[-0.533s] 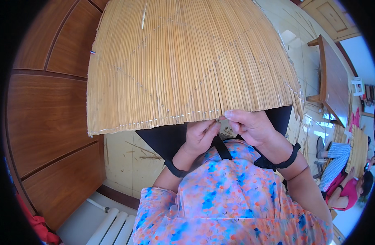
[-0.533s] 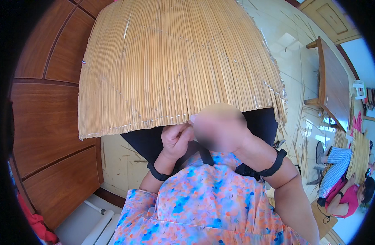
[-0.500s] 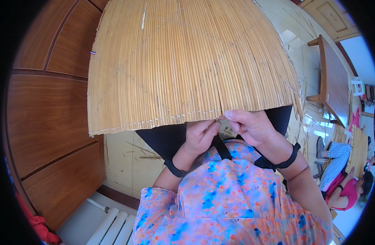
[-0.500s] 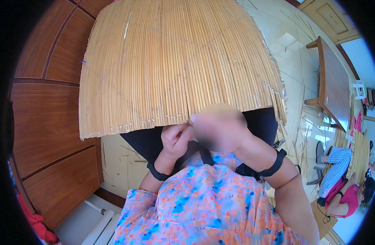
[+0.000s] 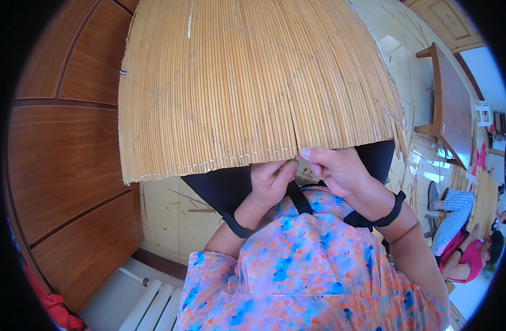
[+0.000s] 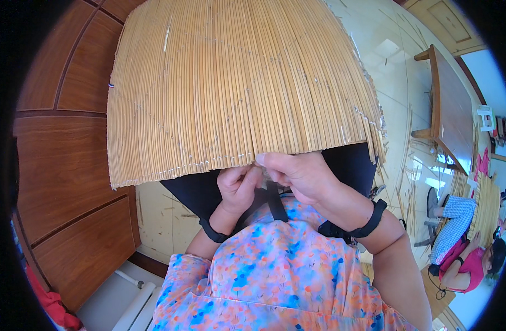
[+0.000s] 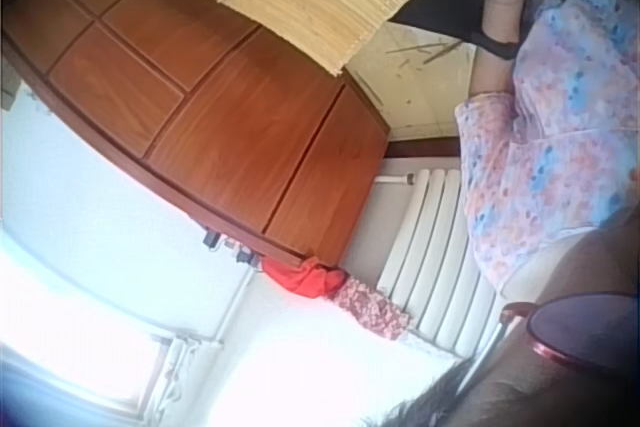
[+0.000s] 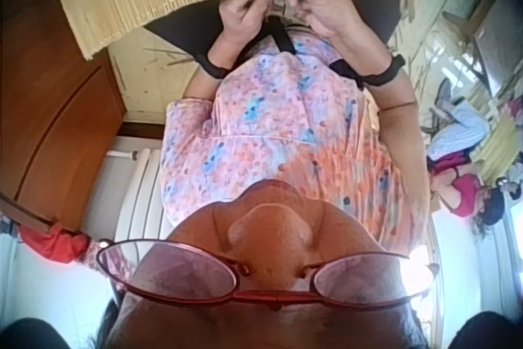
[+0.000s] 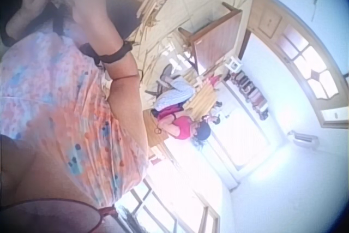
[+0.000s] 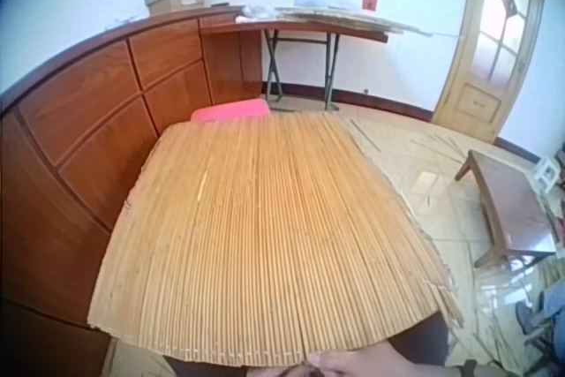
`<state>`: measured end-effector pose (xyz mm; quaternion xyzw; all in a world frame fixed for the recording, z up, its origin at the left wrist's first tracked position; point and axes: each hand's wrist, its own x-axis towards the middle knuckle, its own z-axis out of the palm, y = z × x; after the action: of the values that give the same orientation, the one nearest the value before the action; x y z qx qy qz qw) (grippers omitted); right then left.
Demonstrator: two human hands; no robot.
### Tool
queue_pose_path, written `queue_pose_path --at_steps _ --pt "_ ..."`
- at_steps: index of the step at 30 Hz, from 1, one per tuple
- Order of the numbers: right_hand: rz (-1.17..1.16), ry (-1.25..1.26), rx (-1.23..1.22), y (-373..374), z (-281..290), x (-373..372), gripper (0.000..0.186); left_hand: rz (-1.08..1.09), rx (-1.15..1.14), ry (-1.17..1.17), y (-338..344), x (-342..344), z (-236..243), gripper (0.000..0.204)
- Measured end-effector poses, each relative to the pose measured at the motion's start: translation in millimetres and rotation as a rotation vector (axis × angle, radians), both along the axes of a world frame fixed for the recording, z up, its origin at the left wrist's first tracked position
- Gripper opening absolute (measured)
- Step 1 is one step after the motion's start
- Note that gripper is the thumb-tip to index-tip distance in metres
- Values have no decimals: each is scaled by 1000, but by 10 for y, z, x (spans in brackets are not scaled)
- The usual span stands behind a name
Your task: The person weaves thin wooden rods or reeds together using a white cord and needle to construct a flexible mat.
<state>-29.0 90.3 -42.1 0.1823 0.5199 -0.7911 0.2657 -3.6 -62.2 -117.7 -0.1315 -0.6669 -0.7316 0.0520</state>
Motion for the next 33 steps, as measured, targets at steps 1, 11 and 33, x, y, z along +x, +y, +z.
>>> queue_pose_path --at_steps 1,11,33 --pt "0 -2 0 -1 -3 1 7 11 24 -42 14 11 10 8" --pt "1 -65 29 3 -83 18 6 11 84 -195 -35 2 -72 9" --pt "54 -41 -4 5 -386 63 12 -176 435 -523 -76 -56 -206 11"
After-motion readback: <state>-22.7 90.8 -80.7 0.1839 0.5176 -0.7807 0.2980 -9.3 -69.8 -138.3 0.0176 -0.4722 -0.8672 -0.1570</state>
